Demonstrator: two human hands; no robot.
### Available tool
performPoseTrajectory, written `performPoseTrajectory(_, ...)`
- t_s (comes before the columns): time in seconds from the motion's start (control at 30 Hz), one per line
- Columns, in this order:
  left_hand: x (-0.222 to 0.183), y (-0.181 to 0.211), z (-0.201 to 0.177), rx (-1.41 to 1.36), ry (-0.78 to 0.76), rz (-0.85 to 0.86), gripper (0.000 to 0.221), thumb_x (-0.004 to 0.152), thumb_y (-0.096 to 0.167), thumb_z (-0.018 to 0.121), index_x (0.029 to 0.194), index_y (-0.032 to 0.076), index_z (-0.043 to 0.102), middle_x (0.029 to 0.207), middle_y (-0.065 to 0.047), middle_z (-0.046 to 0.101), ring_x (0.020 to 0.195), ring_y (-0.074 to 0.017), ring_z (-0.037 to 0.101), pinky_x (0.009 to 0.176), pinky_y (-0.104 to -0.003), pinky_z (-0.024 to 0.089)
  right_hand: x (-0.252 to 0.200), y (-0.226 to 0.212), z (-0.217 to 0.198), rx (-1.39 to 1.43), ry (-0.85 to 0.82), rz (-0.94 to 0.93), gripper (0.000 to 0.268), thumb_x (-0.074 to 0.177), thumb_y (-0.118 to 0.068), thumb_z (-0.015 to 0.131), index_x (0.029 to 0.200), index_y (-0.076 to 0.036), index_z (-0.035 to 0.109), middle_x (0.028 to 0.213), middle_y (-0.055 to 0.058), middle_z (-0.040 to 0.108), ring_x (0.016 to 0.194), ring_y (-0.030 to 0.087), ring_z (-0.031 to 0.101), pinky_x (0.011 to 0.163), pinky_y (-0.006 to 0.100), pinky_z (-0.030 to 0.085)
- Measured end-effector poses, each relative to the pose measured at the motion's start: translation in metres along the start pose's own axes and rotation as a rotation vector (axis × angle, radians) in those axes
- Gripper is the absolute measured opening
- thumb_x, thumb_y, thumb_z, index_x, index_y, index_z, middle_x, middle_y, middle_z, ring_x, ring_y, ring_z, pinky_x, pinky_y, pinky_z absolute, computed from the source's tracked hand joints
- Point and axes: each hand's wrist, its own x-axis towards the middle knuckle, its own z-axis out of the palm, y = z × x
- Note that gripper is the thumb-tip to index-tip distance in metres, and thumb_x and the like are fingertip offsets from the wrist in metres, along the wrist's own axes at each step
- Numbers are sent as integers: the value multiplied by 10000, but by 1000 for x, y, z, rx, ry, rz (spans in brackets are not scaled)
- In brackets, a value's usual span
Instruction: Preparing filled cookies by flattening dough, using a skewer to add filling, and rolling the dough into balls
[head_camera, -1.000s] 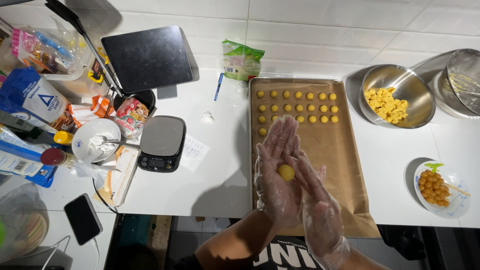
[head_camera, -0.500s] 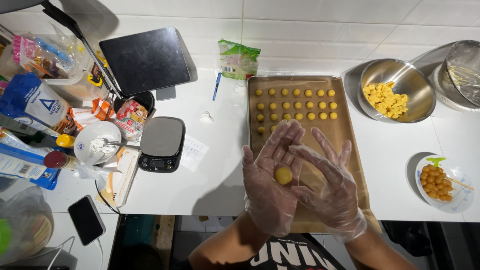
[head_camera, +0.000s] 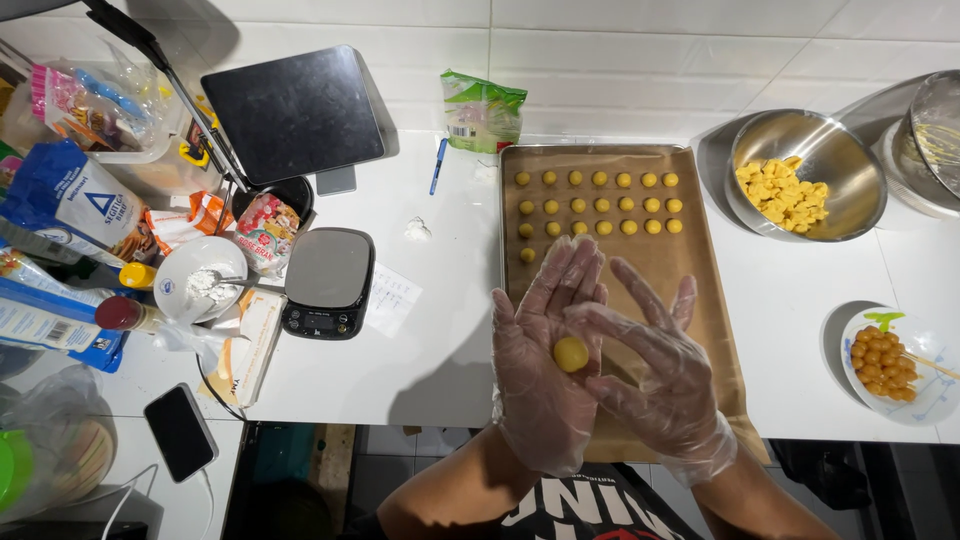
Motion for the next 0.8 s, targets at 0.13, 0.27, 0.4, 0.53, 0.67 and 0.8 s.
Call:
performPoseTrajectory(0.13,5,-3,-11,-143,41,-102,782,1032,603,379,1531,3,434,1600,-217,426,1507,-305,373,1230,-391,297,-2,1,-2,-49,-10,-57,494,957,-477,576,1325,-154,638,1340,-13,696,1553,389,397,1216,840,-151)
performPoseTrajectory(0.27,4,2,8,-139,173,-108,768,1040,574,282,1446,-32,523,1530,-256,520,1476,-336,450,1250,-395,317,-1,-5,-1,-6,-22,-36,482,962,-467,565,1284,-124,671,1273,-10,734,1526,413,437,1200,851,-131)
performPoseTrajectory(0.4,4,0,-2,-105,87,-73,759,1057,575,261,1506,-1,466,1582,-229,458,1502,-320,395,1259,-400,256,-2,-2,0,-4,15,-57,427,967,-391,616,1303,-129,649,1330,10,701,1548,398,416,1222,847,-133)
performPoseTrajectory(0.53,4,4,2,-114,169,-121,795,1007,610,314,1517,20,469,1578,-210,485,1482,-312,430,1210,-396,321,-5,6,-3,-81,40,-82,464,933,-387,672,1336,-163,619,1371,-5,674,1532,379,451,1228,885,-73)
performPoseTrajectory(0.67,2,-2,-19,-158,-67,-99,861,1032,688,343,1595,38,348,1654,-199,326,1527,-316,310,1212,-427,307,-2,15,-5,-224,20,-267,476,948,-443,686,1378,-281,563,1396,-45,654,1516,376,454,1195,923,7)
performPoseTrajectory(0.8,-3,-1,-9,-208,-151,-69,841,1051,661,351,1637,64,255,1687,-162,279,1557,-295,262,1246,-407,273,2,16,-3,-215,30,-233,517,910,-457,740,1370,-284,579,1375,-36,675,1491,401,501,1196,906,67)
